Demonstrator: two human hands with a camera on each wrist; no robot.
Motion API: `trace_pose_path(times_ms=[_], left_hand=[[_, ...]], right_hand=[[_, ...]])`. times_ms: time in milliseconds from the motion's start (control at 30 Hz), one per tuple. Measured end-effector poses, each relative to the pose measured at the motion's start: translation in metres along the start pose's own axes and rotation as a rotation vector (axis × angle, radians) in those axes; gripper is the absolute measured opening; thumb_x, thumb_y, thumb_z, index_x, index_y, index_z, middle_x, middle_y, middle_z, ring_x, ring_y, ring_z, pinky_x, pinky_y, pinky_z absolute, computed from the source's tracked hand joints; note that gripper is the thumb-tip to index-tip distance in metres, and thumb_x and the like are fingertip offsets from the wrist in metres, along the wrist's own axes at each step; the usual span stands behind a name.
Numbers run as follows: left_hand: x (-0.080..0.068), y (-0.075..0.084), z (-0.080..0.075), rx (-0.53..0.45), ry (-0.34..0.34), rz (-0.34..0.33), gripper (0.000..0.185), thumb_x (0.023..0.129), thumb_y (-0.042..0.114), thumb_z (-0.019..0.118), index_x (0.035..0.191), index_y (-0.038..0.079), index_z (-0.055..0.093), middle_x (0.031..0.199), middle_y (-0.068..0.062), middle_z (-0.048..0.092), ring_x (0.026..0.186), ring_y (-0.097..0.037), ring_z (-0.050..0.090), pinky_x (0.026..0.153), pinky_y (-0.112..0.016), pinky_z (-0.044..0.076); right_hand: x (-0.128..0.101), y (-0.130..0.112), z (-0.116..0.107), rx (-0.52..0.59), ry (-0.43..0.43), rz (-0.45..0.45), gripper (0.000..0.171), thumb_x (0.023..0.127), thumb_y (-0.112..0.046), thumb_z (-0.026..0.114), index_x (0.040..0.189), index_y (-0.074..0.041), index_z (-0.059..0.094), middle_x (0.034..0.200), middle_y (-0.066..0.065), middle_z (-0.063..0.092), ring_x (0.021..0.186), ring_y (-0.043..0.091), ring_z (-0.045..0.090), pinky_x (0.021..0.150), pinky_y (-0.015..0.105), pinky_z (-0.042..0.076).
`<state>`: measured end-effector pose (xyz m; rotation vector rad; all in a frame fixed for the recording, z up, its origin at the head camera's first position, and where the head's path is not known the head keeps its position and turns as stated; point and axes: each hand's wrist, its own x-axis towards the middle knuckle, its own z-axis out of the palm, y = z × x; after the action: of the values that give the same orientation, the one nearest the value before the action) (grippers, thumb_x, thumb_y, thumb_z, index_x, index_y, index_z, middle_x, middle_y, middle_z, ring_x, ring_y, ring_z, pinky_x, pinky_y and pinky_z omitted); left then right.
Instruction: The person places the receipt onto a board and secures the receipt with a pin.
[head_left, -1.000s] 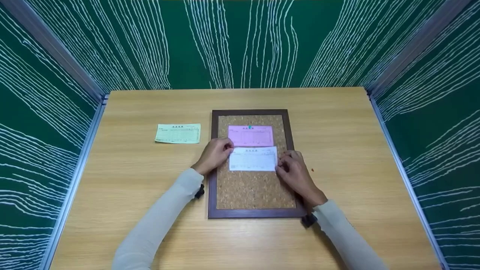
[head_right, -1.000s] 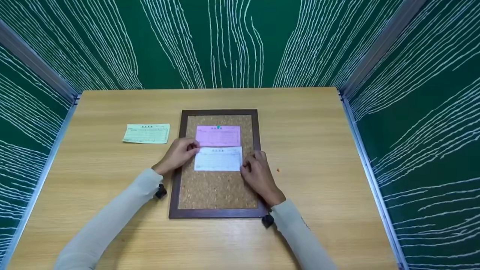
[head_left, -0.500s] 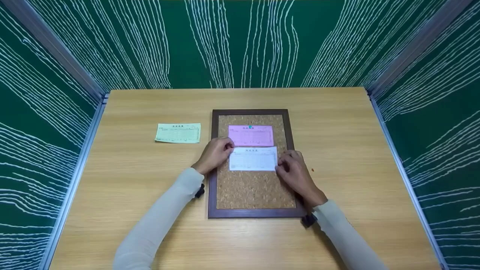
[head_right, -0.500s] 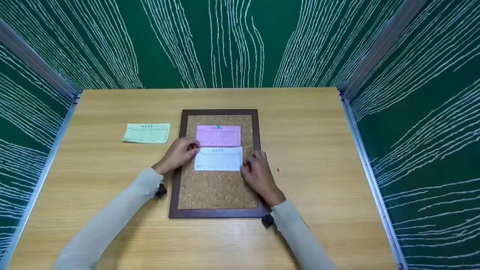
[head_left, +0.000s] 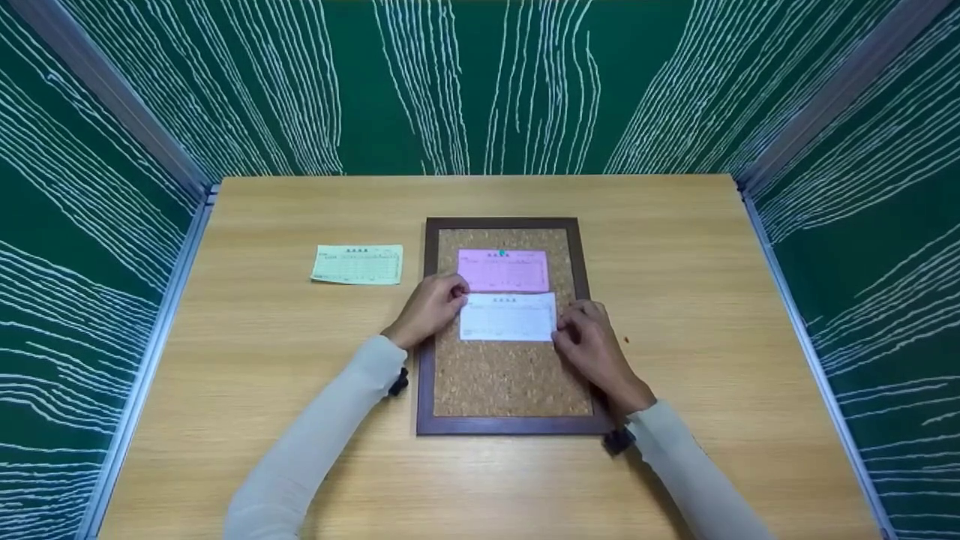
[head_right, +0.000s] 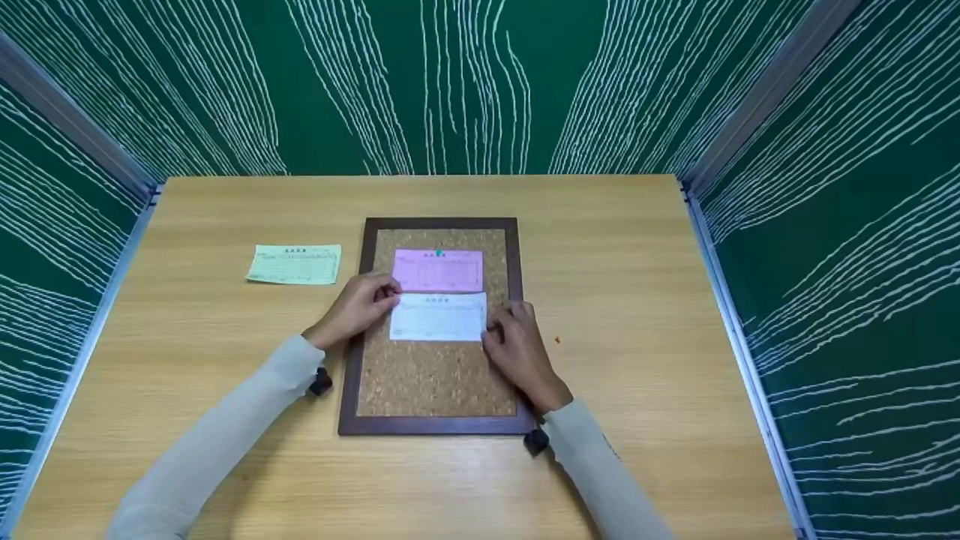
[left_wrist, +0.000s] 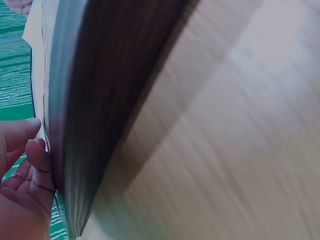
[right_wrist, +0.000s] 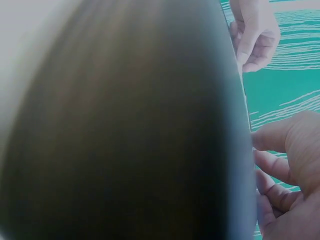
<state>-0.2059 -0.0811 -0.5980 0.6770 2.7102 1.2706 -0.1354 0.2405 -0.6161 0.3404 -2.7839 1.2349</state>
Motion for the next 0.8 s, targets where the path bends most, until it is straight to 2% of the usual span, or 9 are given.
trace_pose_path(times_ms=[500, 533, 600, 700, 800], left_hand=[[-0.002, -0.001, -0.002, 0.032, -0.028, 0.026, 0.013, 0.104, -0.001, 0.072, 0.115, -0.006, 0.077, 0.112, -0.017, 0.074, 0.1, -0.029, 0.069, 0.089, -0.043, 0.061], [-0.001, -0.009, 0.001, 0.032, -0.025, 0.043, 0.014, 0.104, 0.002, 0.072, 0.115, -0.005, 0.077, 0.113, -0.017, 0.074, 0.101, -0.028, 0.069, 0.089, -0.041, 0.061], [0.0, -0.013, 0.002, 0.025, -0.021, 0.055, 0.016, 0.104, 0.003, 0.073, 0.117, -0.005, 0.077, 0.113, -0.017, 0.074, 0.101, -0.028, 0.069, 0.089, -0.041, 0.061], [0.004, -0.032, 0.011, 0.029, -0.007, 0.086, 0.017, 0.104, 0.008, 0.074, 0.117, -0.002, 0.078, 0.113, -0.014, 0.074, 0.101, -0.023, 0.069, 0.088, -0.035, 0.061], [0.003, -0.027, 0.008, 0.024, -0.01, 0.079, 0.017, 0.104, 0.007, 0.074, 0.117, -0.002, 0.078, 0.113, -0.014, 0.074, 0.102, -0.024, 0.069, 0.088, -0.036, 0.061]], right_hand=[[0.0, 0.0, 0.0, -0.003, 0.003, 0.005, 0.008, 0.094, 0.0, 0.081, 0.095, -0.001, 0.074, 0.119, 0.015, 0.063, 0.123, 0.034, 0.051, 0.108, 0.05, 0.044], [0.0, 0.0, 0.0, -0.001, 0.002, 0.006, 0.007, 0.094, 0.0, 0.081, 0.095, -0.001, 0.074, 0.119, 0.015, 0.063, 0.124, 0.035, 0.051, 0.108, 0.05, 0.044], [0.0, 0.0, 0.0, 0.003, 0.001, 0.006, 0.007, 0.094, 0.0, 0.081, 0.096, -0.001, 0.074, 0.12, 0.015, 0.063, 0.125, 0.035, 0.051, 0.109, 0.051, 0.044], [-0.001, 0.0, 0.0, 0.009, 0.001, 0.002, 0.007, 0.094, 0.0, 0.081, 0.097, -0.001, 0.075, 0.121, 0.016, 0.063, 0.126, 0.035, 0.051, 0.11, 0.051, 0.044], [-0.001, 0.0, 0.0, 0.012, 0.001, -0.001, 0.007, 0.095, 0.0, 0.081, 0.096, -0.001, 0.074, 0.122, 0.016, 0.063, 0.126, 0.035, 0.051, 0.11, 0.051, 0.044]])
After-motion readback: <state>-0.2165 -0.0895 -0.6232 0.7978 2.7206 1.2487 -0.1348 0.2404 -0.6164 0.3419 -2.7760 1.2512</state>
